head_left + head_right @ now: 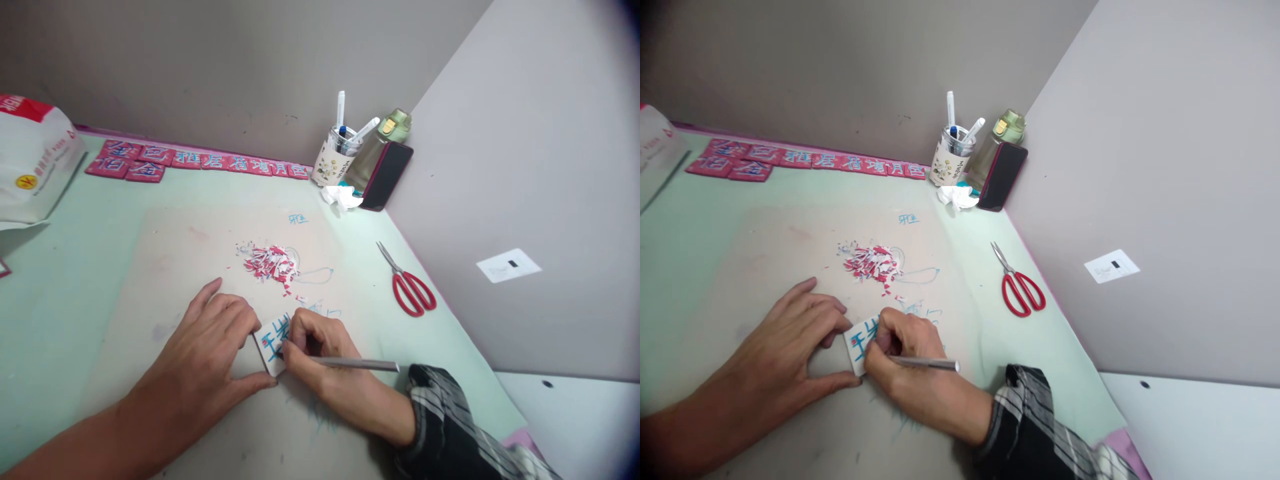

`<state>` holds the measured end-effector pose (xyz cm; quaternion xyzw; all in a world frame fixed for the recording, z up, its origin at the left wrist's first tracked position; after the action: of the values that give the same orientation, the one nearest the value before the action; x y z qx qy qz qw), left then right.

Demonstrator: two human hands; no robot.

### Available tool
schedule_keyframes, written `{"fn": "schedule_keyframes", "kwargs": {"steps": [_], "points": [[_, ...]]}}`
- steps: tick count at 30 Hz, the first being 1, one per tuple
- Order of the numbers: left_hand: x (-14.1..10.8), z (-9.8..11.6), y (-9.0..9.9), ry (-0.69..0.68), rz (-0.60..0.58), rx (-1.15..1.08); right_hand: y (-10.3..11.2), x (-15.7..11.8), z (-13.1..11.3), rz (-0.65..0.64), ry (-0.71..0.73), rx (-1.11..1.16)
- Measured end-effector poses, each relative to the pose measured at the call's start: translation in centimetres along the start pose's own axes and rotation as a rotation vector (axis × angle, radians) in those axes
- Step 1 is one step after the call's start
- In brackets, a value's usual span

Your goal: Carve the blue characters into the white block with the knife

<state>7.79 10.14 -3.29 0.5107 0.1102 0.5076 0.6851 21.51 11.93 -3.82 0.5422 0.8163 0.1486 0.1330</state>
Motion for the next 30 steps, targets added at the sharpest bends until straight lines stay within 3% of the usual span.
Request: {"fn": "schedule_keyframes", "kwargs": {"steps": [5,10,17,25,30], "points": [[0.1,-0.7,0.1,-0.010,-0.053,-0.045,-0.3,-0.1,0.3,-0.049,0.027,0.026],[-0.4,-1.0,-1.2,-0.089,-0.171,-0.050,-0.4,0.0,0.1,-0.064,0.034,0.048],[-0.2,-1.3,-0.4,-0.030,-0.066,-0.007,-0.2,-0.2,0.3,-0.035,0.035,0.019],[-0.3,-0.8,-0.2,-0.043,-0.097,-0.014,-0.2,-0.1,-0.1,-0.047,0.021,-0.021],[-0.4,-1.0,0.1,-0.004,-0.047,-0.036,-0.1,-0.1,-0.7,-0.051,0.018,-0.039]]}}
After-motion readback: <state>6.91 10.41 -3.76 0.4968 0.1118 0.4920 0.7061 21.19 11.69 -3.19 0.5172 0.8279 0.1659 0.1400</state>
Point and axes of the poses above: each hand's wrist, its own x-axis towards the middle knuckle, its own y-axis out of the back of the hand, z = x × y, the point moved 9 cm from there along x, towards the middle knuckle, and after that the axes turned 6 degrees about y, right-handed, at the moved point
